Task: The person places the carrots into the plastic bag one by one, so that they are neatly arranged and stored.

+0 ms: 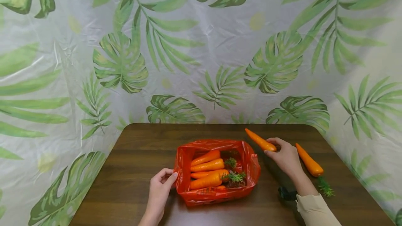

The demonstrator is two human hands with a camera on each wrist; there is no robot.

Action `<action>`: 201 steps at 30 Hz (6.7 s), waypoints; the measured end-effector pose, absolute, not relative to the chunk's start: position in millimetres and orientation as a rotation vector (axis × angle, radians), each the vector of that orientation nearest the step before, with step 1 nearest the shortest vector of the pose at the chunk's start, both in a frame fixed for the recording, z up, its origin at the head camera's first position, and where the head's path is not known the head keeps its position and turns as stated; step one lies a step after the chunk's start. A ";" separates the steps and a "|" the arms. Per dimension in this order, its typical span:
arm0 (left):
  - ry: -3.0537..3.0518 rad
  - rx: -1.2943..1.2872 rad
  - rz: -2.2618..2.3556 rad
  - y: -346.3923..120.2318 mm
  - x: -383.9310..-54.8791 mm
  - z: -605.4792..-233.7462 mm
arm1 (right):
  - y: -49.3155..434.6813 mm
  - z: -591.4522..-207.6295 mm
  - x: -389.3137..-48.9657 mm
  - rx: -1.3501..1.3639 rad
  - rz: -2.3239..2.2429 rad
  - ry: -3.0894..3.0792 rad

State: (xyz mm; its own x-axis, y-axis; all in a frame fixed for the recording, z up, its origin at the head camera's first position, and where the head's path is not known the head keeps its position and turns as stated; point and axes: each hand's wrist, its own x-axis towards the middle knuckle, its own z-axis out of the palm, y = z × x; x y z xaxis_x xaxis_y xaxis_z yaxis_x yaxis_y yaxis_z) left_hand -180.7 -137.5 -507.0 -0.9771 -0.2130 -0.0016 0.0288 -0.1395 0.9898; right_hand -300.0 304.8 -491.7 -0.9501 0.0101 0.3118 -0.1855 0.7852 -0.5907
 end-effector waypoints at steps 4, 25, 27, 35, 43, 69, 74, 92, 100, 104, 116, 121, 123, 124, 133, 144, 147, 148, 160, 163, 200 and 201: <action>-1.950 0.218 -2.246 -137.6 -180.7 -507.5 | 300.2 -486.1 -294.5 0.150 0.960 -2.655; -1.960 0.210 -2.241 -138.2 -181.7 -506.4 | 276.1 -449.2 -267.3 0.279 1.071 -2.544; -1.958 0.208 -2.242 -138.2 -182.0 -506.9 | 274.2 -446.9 -264.5 0.286 1.079 -2.545; -1.965 0.211 -2.229 -138.3 -181.7 -509.1 | 266.7 -439.9 -255.8 0.330 1.111 -2.541; -1.953 0.208 -2.235 -138.0 -182.1 -509.3 | 254.3 -431.7 -249.7 0.387 1.149 -2.534; -1.946 0.204 -2.251 -137.2 -181.4 -508.8 | 216.6 -434.5 -242.7 0.606 1.195 -2.556; -1.955 0.219 -2.260 -137.4 -179.8 -510.9 | 212.8 -432.3 -238.8 0.634 1.181 -2.549; -1.931 0.210 -2.265 -137.3 -181.0 -510.7 | 190.7 -411.9 -246.0 0.900 0.965 -2.615; -1.926 0.195 -2.269 -138.1 -181.4 -508.7 | 184.6 -417.4 -252.8 0.972 0.857 -2.720; -1.927 0.197 -2.263 -138.6 -181.9 -508.2 | 180.8 -421.2 -256.8 1.025 0.798 -2.757; -1.920 0.196 -2.272 -138.5 -181.0 -508.9 | 165.9 -434.7 -265.0 1.116 0.768 -2.802; -1.926 0.193 -2.266 -138.4 -181.5 -509.5 | 160.4 -440.3 -269.9 1.136 0.756 -2.826; -1.928 0.187 -2.261 -138.4 -181.5 -509.7 | 158.8 -443.1 -271.8 1.142 0.753 -2.835; -1.928 0.188 -2.262 -138.2 -181.7 -509.9 | 158.2 -444.6 -272.7 1.144 0.757 -2.838; -1.929 0.175 -2.255 -138.8 -182.5 -510.9 | 154.2 -452.1 -276.0 1.139 0.783 -2.866; -1.932 0.186 -2.260 -138.3 -182.6 -510.4 | 151.6 -451.5 -277.5 1.203 0.764 -2.886; -1.936 0.190 -2.256 -138.1 -182.3 -510.5 | 152.0 -451.9 -277.1 1.230 0.776 -2.882; -1.937 0.191 -2.257 -138.1 -182.2 -510.0 | 152.3 -451.8 -276.9 1.239 0.782 -2.877; -1.959 0.205 -2.253 -138.4 -181.5 -509.7 | 156.3 -436.4 -264.1 1.138 0.934 -2.799; -1.959 0.204 -2.251 -138.4 -181.5 -509.0 | 158.4 -429.5 -260.1 1.120 0.968 -2.760; -1.961 0.216 -2.253 -137.5 -181.4 -510.2 | 240.1 -418.8 -219.8 0.713 0.882 -2.577; -1.962 0.217 -2.252 -137.5 -181.4 -509.9 | 243.2 -420.2 -219.3 0.694 0.879 -2.583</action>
State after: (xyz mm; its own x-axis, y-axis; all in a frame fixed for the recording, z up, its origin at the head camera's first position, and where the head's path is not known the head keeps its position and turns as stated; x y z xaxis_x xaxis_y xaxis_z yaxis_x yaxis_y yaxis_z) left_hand -181.4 -137.5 -509.9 -0.9789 -0.2042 -0.0125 0.0156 -0.1355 0.9907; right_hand -219.3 243.2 -420.2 -0.8290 -0.3401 0.4439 -0.5403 0.6918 -0.4790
